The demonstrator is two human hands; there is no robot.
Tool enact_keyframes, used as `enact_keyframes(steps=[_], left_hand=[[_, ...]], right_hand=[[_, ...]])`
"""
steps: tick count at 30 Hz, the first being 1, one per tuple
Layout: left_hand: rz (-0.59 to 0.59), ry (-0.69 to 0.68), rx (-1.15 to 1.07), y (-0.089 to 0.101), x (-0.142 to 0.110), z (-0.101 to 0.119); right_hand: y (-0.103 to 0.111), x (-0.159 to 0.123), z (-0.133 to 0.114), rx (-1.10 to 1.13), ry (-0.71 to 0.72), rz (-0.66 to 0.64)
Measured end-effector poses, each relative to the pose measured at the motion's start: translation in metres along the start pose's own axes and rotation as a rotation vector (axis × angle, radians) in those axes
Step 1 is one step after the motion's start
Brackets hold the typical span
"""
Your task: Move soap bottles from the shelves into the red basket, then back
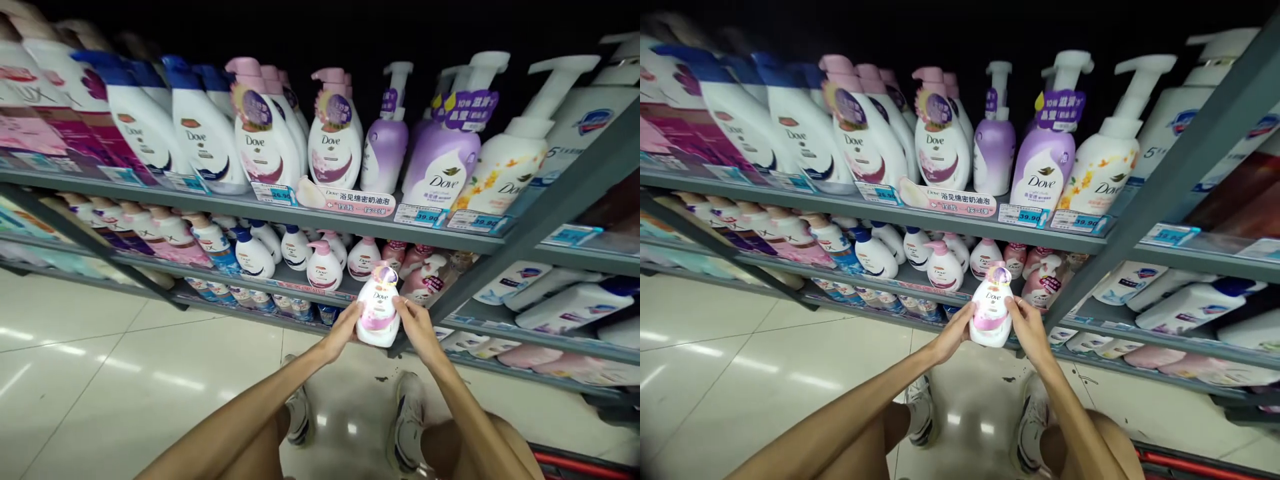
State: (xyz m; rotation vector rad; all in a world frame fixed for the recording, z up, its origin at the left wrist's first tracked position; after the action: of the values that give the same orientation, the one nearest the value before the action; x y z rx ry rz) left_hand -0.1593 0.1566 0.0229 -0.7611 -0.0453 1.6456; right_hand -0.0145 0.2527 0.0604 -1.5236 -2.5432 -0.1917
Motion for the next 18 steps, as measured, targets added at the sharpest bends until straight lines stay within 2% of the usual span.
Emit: enact_keyframes(steps=[6,12,18], left_hand=[[-0.038,0.039,0.027,-0.001,-0.002,-0.001],[0.019,0.065,0.013,0.012,0.001,-0.011],[0.006,0.071,-0.047,0.015,0.003,-0.011]], right_hand=[[0.001,0.0,-0.004,-0.028,0.045,-0.027],[-0.003,-0.002,-0.002,-0.033,-0.03,-0.159],[-0.011,-0.001,-0.005,0.013,0.002,-0.145]])
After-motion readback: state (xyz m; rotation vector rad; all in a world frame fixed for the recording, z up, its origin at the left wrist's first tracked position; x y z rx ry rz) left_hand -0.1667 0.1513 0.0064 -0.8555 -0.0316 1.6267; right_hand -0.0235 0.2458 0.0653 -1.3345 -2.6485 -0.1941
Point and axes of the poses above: each hand's wrist, its own x-axis towards the middle knuckle, its own y-axis out of the back of the hand, z = x × y, the point moved 7 cm from there along x, towards the middle knuckle, and after that the axes turned 15 degrees about y, right-handed, at the moved point
